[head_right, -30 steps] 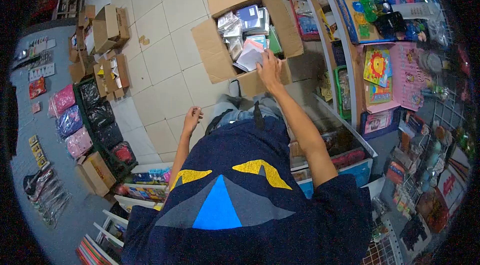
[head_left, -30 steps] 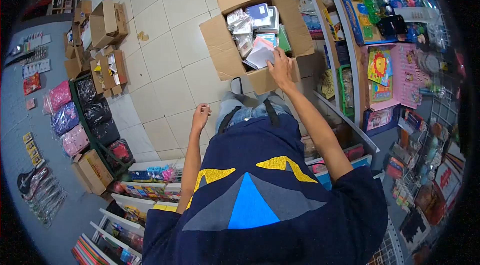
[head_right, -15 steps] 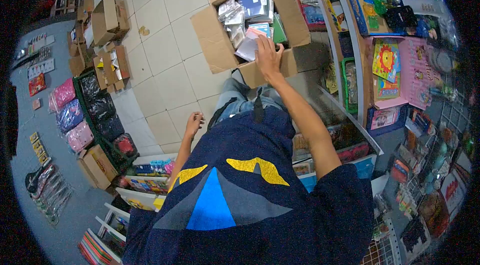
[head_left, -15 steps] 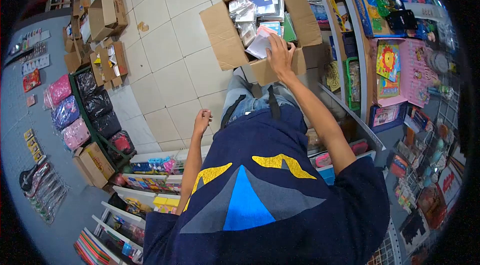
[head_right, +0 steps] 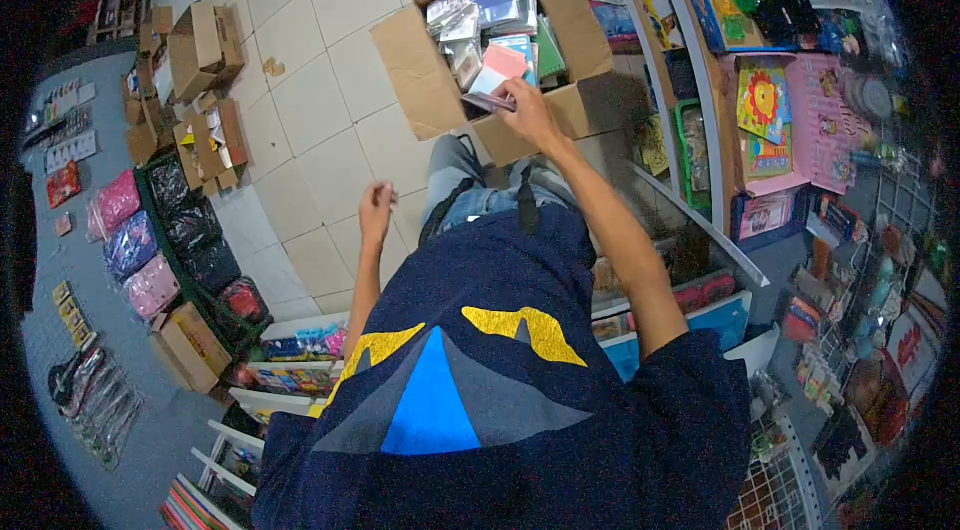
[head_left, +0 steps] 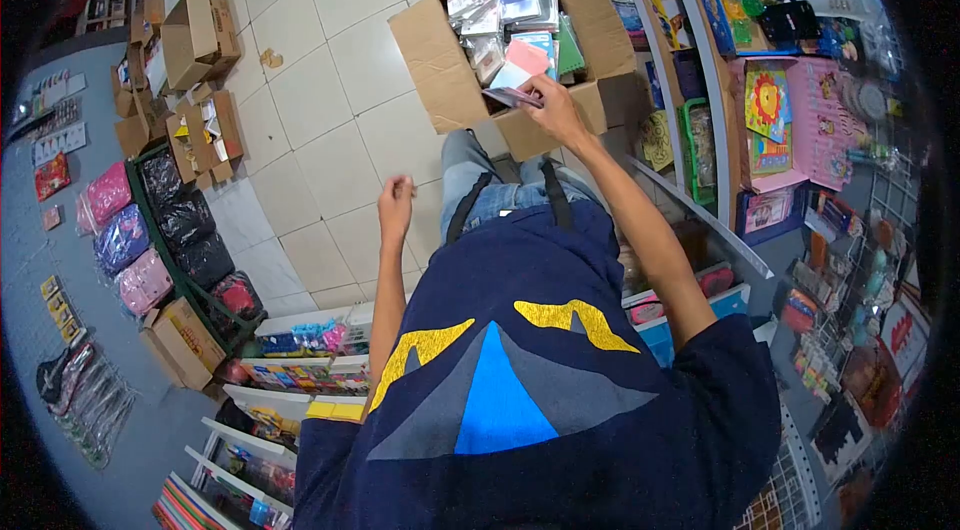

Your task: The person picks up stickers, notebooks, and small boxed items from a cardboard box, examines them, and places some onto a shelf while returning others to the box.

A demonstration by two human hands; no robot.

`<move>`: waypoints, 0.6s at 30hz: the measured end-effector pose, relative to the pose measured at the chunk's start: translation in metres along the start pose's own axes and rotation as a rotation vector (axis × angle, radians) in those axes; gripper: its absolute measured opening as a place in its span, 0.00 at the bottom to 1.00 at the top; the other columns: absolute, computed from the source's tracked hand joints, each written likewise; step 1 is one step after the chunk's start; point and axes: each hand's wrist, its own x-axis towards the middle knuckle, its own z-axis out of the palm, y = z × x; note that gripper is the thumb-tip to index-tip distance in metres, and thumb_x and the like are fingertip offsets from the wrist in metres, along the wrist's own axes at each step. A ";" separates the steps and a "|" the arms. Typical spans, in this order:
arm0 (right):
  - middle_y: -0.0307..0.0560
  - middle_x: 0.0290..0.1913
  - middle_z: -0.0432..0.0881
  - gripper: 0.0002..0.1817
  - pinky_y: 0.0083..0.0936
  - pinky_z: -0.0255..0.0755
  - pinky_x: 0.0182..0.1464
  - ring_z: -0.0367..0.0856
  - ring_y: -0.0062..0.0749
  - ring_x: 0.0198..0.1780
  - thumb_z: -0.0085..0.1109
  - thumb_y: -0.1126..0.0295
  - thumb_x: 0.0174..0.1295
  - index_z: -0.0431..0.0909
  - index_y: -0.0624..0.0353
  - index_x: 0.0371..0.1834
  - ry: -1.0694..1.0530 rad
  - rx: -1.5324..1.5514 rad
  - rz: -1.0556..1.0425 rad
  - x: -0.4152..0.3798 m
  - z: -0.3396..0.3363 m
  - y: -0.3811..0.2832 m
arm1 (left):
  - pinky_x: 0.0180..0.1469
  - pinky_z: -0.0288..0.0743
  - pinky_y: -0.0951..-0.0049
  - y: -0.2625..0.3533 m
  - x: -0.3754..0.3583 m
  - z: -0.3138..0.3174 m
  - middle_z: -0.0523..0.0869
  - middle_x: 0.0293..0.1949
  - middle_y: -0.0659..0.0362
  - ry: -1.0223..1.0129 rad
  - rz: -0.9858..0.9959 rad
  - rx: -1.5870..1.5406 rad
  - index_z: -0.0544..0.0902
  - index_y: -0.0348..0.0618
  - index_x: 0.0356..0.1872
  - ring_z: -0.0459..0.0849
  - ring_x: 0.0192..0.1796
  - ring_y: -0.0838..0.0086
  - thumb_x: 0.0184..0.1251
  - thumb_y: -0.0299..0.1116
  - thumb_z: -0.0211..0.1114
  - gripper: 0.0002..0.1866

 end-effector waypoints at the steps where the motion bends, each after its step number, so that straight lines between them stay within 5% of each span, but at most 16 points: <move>1: 0.49 0.36 0.76 0.12 0.32 0.70 0.42 0.76 0.43 0.40 0.62 0.79 0.43 0.77 0.62 0.35 0.036 -0.024 -0.092 -0.006 -0.001 -0.005 | 0.35 0.71 0.78 0.025 0.005 0.001 0.82 0.31 0.58 -0.020 0.009 -0.067 0.77 0.38 0.41 0.79 0.33 0.78 0.66 0.40 0.57 0.14; 6: 0.49 0.36 0.75 0.16 0.32 0.70 0.42 0.75 0.43 0.40 0.61 0.81 0.37 0.78 0.62 0.34 0.266 -0.186 -0.476 -0.028 -0.011 -0.059 | 0.44 0.71 0.75 0.132 0.023 0.017 0.81 0.43 0.58 -0.419 -0.035 -0.277 0.74 0.40 0.51 0.79 0.44 0.75 0.68 0.49 0.51 0.23; 10: 0.46 0.38 0.76 0.17 0.33 0.72 0.45 0.75 0.42 0.43 0.59 0.77 0.38 0.79 0.56 0.37 0.251 -0.208 -0.574 -0.050 -0.012 -0.093 | 0.56 0.69 0.65 0.195 0.007 0.044 0.76 0.55 0.55 -0.816 -0.176 -0.843 0.67 0.41 0.60 0.75 0.56 0.68 0.70 0.55 0.43 0.30; 13: 0.46 0.44 0.74 0.22 0.34 0.68 0.50 0.73 0.42 0.48 0.61 0.77 0.38 0.78 0.54 0.42 0.236 -0.310 -0.527 -0.064 -0.007 -0.111 | 0.55 0.74 0.65 0.205 0.013 0.064 0.78 0.52 0.54 -0.901 -0.269 -1.091 0.69 0.40 0.57 0.79 0.51 0.69 0.71 0.49 0.45 0.25; 18: 0.49 0.52 0.69 0.27 0.32 0.60 0.58 0.69 0.44 0.54 0.69 0.62 0.42 0.74 0.49 0.50 0.306 -0.430 -0.286 -0.101 -0.043 -0.163 | 0.52 0.77 0.66 0.219 0.001 0.064 0.79 0.50 0.51 -0.983 -0.170 -0.830 0.68 0.36 0.56 0.81 0.49 0.66 0.70 0.41 0.50 0.21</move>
